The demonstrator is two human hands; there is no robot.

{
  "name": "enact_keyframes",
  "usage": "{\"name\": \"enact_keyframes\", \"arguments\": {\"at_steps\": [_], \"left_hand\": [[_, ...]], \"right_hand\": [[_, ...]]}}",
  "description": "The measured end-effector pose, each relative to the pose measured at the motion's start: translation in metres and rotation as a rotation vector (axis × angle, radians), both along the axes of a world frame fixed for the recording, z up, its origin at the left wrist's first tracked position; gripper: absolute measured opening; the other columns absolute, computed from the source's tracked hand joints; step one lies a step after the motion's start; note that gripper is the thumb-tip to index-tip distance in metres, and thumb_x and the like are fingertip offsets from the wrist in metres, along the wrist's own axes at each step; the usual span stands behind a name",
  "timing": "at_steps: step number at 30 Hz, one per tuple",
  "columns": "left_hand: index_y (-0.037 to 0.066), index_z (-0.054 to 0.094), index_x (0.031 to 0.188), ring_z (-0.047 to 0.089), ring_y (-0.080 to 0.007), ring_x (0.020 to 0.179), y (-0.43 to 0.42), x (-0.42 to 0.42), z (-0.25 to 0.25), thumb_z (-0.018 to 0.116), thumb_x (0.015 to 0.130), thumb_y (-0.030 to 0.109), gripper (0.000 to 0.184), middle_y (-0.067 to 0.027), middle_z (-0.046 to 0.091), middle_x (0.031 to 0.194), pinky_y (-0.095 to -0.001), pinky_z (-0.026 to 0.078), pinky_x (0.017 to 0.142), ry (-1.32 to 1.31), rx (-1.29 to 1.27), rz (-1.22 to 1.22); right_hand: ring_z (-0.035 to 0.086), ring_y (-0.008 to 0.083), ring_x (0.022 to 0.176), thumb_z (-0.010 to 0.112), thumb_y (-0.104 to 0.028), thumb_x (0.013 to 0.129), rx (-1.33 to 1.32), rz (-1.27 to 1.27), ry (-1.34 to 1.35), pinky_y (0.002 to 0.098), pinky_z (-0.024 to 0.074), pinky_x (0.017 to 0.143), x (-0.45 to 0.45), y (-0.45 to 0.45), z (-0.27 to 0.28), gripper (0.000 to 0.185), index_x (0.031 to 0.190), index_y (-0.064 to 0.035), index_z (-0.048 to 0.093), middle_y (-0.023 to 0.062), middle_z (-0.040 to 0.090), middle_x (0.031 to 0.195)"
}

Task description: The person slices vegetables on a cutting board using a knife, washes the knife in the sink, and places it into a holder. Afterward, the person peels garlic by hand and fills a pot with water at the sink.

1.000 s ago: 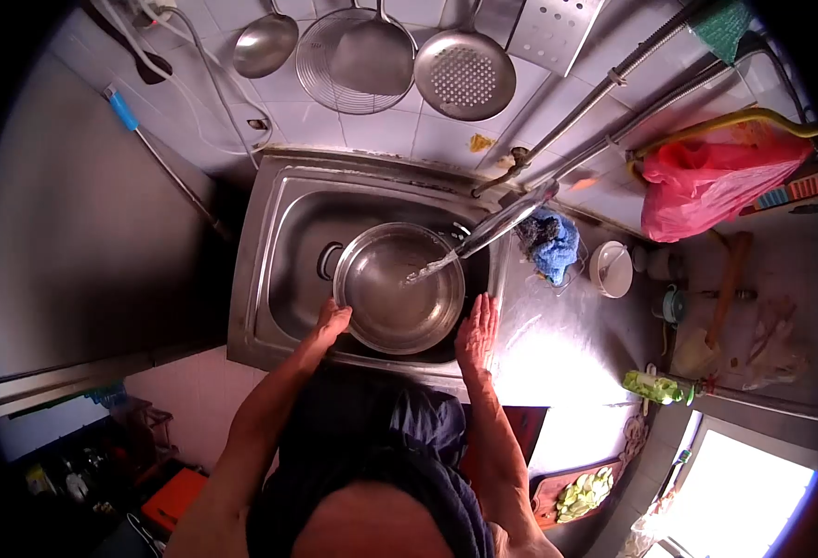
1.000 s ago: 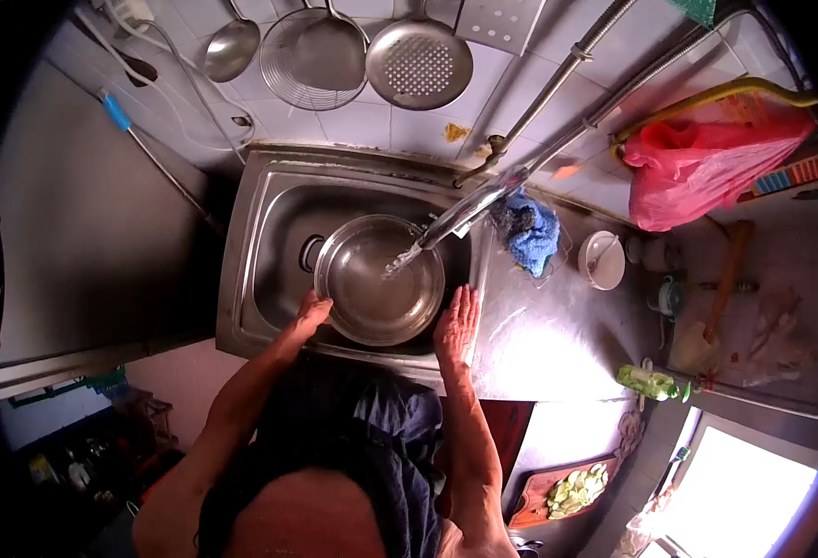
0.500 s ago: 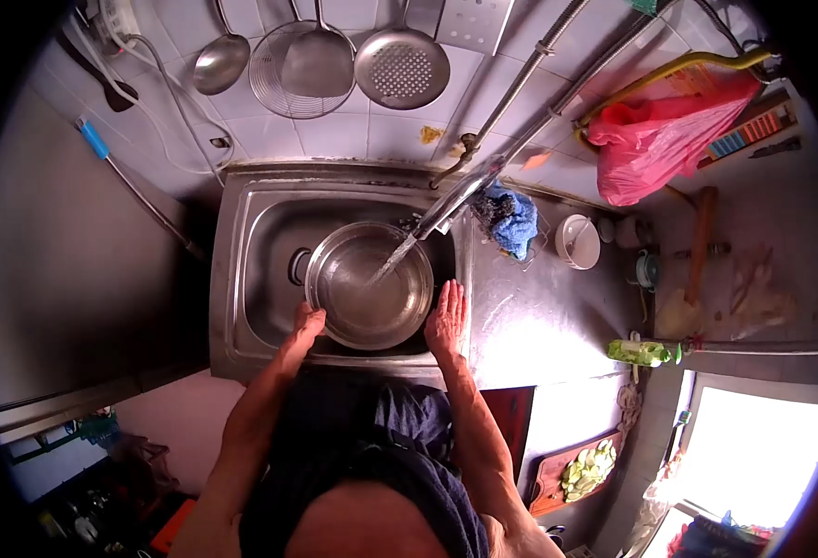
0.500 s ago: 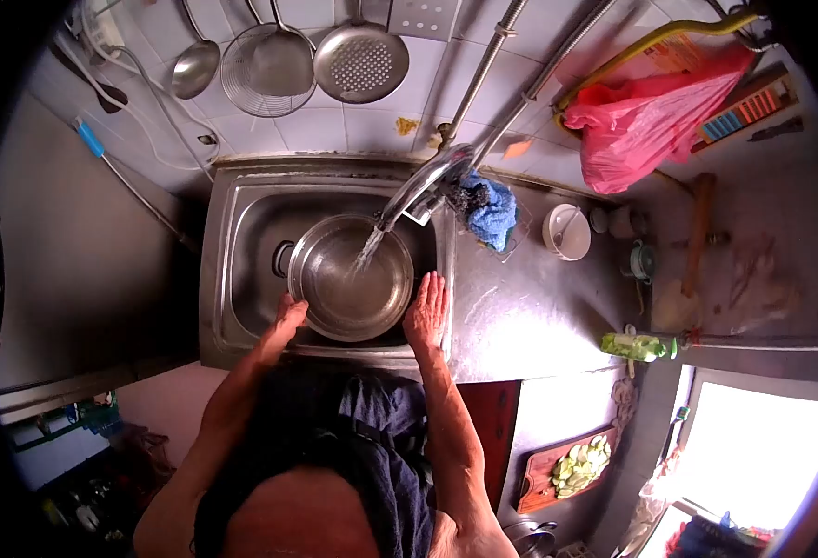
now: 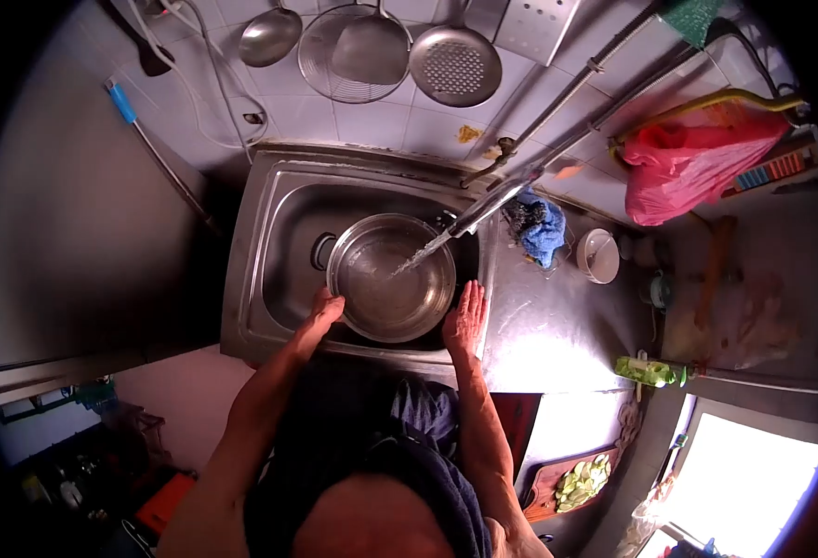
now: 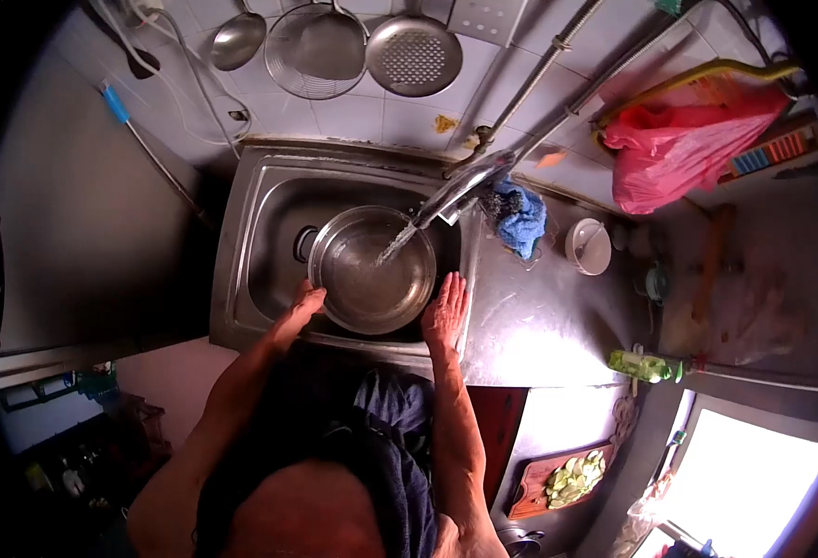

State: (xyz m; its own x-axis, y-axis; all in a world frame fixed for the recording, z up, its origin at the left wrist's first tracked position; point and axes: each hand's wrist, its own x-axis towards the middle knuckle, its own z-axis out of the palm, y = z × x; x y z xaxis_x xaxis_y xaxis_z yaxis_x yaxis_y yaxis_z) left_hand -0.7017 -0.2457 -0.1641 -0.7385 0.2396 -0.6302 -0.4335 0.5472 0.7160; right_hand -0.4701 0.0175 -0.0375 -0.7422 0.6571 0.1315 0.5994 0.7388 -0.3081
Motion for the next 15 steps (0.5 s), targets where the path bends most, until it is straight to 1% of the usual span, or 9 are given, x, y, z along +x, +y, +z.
{"name": "enact_keyframes", "arguments": {"at_steps": [1, 2, 3, 5, 8, 11, 12, 14, 15], "left_hand": [[0.005, 0.067, 0.115, 0.068, -0.0235, 0.069, -0.014, -0.01, -0.054, 0.062, 0.086, 0.012, 0.03, -0.0098, 0.07, 0.09, -0.0394, 0.058, 0.05, -0.127, 0.066, 0.049], [0.006, 0.064, 0.12, 0.068, -0.0225, 0.07, -0.022, -0.014, -0.084, 0.062, 0.089, 0.014, 0.033, -0.0096, 0.07, 0.093, -0.0372, 0.059, 0.053, -0.254, 0.134, 0.096], [0.006, 0.064, 0.12, 0.068, -0.0225, 0.07, -0.016, -0.008, -0.066, 0.062, 0.089, 0.014, 0.033, -0.0096, 0.07, 0.093, -0.0372, 0.059, 0.053, -0.259, 0.135, 0.104], [0.003, 0.069, 0.092, 0.063, -0.0223, 0.062, 0.003, 0.006, -0.007, 0.061, 0.079, 0.011, 0.017, -0.0104, 0.067, 0.075, -0.0429, 0.051, 0.054, 0.169, -0.022, -0.096], [0.003, 0.07, 0.093, 0.063, -0.0213, 0.063, 0.0, -0.001, -0.032, 0.059, 0.08, 0.011, 0.019, -0.0102, 0.068, 0.076, -0.042, 0.052, 0.056, 0.195, -0.002, -0.173], [0.003, 0.07, 0.095, 0.064, -0.0248, 0.065, 0.007, 0.006, 0.016, 0.06, 0.08, 0.012, 0.021, -0.0125, 0.07, 0.078, -0.0419, 0.053, 0.058, 0.369, -0.172, -0.267], [0.003, 0.07, 0.095, 0.064, -0.0248, 0.065, 0.007, 0.007, 0.014, 0.06, 0.08, 0.012, 0.021, -0.0125, 0.07, 0.078, -0.0419, 0.053, 0.058, 0.367, -0.173, -0.266], [0.002, 0.072, 0.098, 0.068, -0.0309, 0.073, 0.005, 0.008, 0.011, 0.059, 0.079, 0.012, 0.024, -0.0123, 0.073, 0.082, -0.0427, 0.056, 0.068, 0.355, -0.013, -0.201], [0.002, 0.072, 0.098, 0.068, -0.0309, 0.073, 0.0, 0.005, -0.014, 0.059, 0.079, 0.012, 0.024, -0.0123, 0.073, 0.082, -0.0427, 0.056, 0.068, 0.353, -0.014, -0.201]], "right_hand": [[0.028, 0.0369, 0.153, 0.049, -0.009, 0.091, 0.002, 0.008, 0.01, 0.0505, 0.0177, 0.127, -0.001, 0.0, 0.0, 0.069, 0.157, 0.002, 0.031, 0.0204, 0.036, 0.162], [0.028, 0.0369, 0.153, 0.049, -0.009, 0.091, 0.002, 0.015, 0.007, 0.0505, 0.0177, 0.127, -0.001, 0.001, 0.001, 0.069, 0.157, 0.002, 0.031, 0.0204, 0.036, 0.162], [0.028, 0.0372, 0.153, 0.049, -0.009, 0.091, 0.003, 0.018, -0.003, 0.0508, 0.0174, 0.127, -0.001, 0.001, 0.001, 0.07, 0.157, 0.0021, 0.03, 0.0206, 0.035, 0.162], [0.028, 0.0376, 0.153, 0.049, -0.009, 0.091, 0.001, 0.031, -0.019, 0.0512, 0.0171, 0.127, 0.0, 0.002, -0.001, 0.07, 0.158, 0.0022, 0.03, 0.0209, 0.035, 0.162], [0.026, 0.0377, 0.154, 0.049, -0.009, 0.091, 0.0, 0.024, -0.034, 0.0516, 0.0165, 0.127, -0.001, 0.0, 0.0, 0.071, 0.158, 0.0023, 0.028, 0.0209, 0.034, 0.163], [0.026, 0.039, 0.153, 0.053, -0.01, 0.09, -0.009, 0.026, -0.075, 0.0514, 0.0163, 0.127, -0.001, 0.001, 0.001, 0.075, 0.159, 0.0041, 0.024, 0.0235, 0.031, 0.163], [0.025, 0.0389, 0.154, 0.053, -0.01, 0.09, -0.009, 0.029, -0.081, 0.0513, 0.016, 0.127, 0.0, 0.002, 0.0, 0.076, 0.159, 0.0038, 0.023, 0.0233, 0.031, 0.163], [0.025, 0.0388, 0.154, 0.053, -0.01, 0.09, -0.01, 0.032, -0.089, 0.0511, 0.0157, 0.127, 0.001, 0.003, -0.003, 0.076, 0.159, 0.0036, 0.023, 0.0232, 0.03, 0.164], [0.023, 0.0381, 0.155, 0.052, -0.01, 0.091, -0.024, 0.027, -0.079, 0.0516, 0.0151, 0.127, 0.001, 0.004, -0.003, 0.076, 0.16, 0.0021, 0.023, 0.0217, 0.029, 0.165]]}}
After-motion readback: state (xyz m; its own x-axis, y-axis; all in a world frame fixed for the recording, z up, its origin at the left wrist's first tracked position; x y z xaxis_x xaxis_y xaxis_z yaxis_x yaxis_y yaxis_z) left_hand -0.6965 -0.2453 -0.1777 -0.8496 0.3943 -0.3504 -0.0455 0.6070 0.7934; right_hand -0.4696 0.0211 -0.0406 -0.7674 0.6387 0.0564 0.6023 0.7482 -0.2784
